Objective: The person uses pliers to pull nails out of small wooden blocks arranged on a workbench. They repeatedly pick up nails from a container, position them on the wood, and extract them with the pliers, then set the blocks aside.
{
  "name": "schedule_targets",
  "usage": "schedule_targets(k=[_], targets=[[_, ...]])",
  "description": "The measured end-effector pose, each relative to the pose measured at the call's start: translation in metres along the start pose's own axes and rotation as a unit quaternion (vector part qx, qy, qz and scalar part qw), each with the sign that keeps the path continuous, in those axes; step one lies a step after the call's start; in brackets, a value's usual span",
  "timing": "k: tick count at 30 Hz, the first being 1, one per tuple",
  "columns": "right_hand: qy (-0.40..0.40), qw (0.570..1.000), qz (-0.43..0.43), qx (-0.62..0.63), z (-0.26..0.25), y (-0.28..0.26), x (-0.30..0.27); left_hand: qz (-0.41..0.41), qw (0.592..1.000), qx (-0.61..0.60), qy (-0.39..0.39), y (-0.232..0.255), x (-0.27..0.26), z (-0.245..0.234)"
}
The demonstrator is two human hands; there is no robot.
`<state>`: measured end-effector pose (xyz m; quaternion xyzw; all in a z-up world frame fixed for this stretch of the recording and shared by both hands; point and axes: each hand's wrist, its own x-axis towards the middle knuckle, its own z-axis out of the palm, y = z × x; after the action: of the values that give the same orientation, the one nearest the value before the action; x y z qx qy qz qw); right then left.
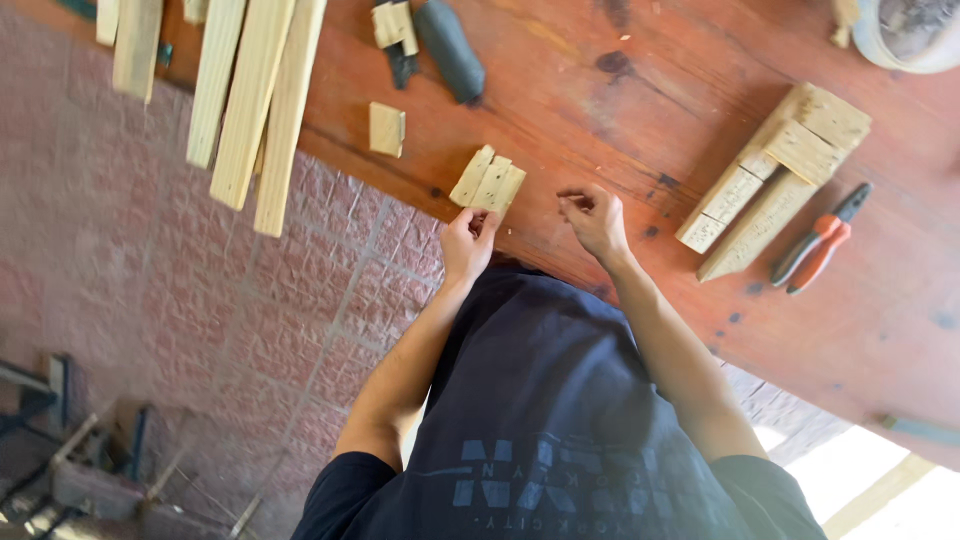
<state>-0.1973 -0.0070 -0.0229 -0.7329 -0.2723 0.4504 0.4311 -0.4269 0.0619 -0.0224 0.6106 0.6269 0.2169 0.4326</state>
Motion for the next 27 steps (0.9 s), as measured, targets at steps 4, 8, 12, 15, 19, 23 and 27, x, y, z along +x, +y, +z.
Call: schedule_targets(k=[4, 8, 12, 15, 19, 23, 27], targets=[[0.080, 0.995, 0.012, 0.060, -0.045, 0.017, -0.022, 0.084, 0.994, 0.016, -0.066, 0.036, 0.005, 0.024], [0.161, 0.981, 0.010, 0.107, -0.088, 0.029, -0.048, 0.171, 0.974, 0.014, -0.147, 0.062, 0.006, 0.071], [0.210, 0.974, -0.023, 0.087, -0.139, 0.026, -0.070, 0.230, 0.951, 0.028, -0.207, 0.103, -0.005, 0.115], [0.252, 0.965, -0.035, 0.061, -0.179, 0.042, -0.083, 0.258, 0.938, 0.038, -0.229, 0.124, -0.024, 0.154], [0.287, 0.957, -0.042, 0.006, -0.231, 0.065, -0.108, 0.305, 0.920, 0.040, -0.242, 0.151, -0.061, 0.207], [0.319, 0.945, -0.055, -0.042, -0.273, 0.095, -0.123, 0.430, 0.873, 0.086, -0.212, 0.174, -0.087, 0.252], [0.358, 0.914, -0.077, -0.174, -0.302, 0.103, -0.128, 0.453, 0.855, 0.140, -0.209, 0.193, -0.100, 0.283]])
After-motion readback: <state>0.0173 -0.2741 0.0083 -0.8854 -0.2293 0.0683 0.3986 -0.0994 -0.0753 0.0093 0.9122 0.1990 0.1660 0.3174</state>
